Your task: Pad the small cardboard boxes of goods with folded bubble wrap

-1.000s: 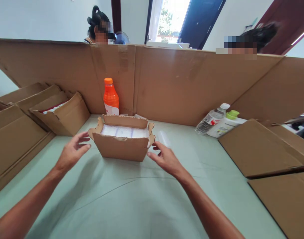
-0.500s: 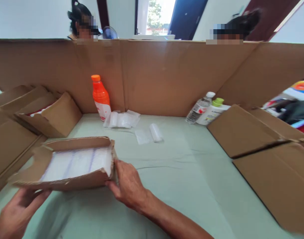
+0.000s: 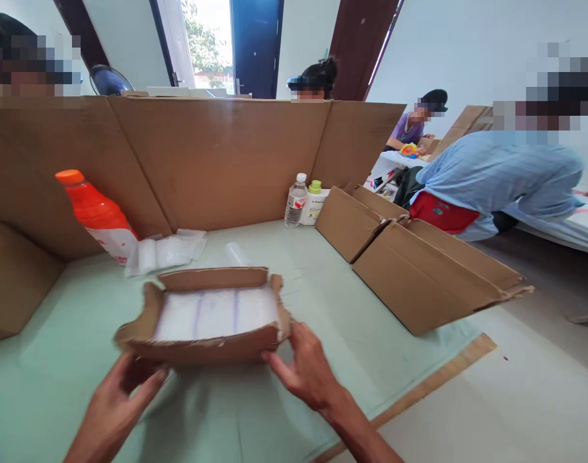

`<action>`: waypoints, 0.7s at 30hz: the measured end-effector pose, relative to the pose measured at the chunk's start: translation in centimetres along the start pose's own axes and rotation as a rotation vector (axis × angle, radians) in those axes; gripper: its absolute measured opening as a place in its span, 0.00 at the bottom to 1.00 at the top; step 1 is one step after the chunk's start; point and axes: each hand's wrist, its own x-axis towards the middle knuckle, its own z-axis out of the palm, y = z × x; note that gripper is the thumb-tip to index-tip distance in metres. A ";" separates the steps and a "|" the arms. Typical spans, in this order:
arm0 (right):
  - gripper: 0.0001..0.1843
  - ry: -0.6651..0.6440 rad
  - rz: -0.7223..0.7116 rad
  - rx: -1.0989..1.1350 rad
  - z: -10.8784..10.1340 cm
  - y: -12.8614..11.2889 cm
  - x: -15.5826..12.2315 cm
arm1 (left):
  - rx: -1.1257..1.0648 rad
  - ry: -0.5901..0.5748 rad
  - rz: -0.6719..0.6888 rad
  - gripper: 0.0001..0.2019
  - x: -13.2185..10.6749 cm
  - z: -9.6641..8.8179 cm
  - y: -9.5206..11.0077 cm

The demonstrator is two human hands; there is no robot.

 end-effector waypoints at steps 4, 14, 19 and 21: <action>0.21 0.215 0.175 -0.127 -4.1 5.5 -3.3 | -0.125 -0.284 0.106 0.24 5.1 9.3 5.7; 0.57 0.373 0.287 0.112 -5.1 15.3 -0.4 | -0.551 -0.543 0.163 0.51 13.2 28.1 9.6; 0.63 0.454 0.299 0.084 -4.3 18.5 4.1 | -0.567 -0.669 0.215 0.50 14.4 33.3 9.6; 0.62 0.478 0.315 0.055 -4.5 19.9 5.7 | -0.547 -0.709 0.219 0.51 15.5 34.9 9.8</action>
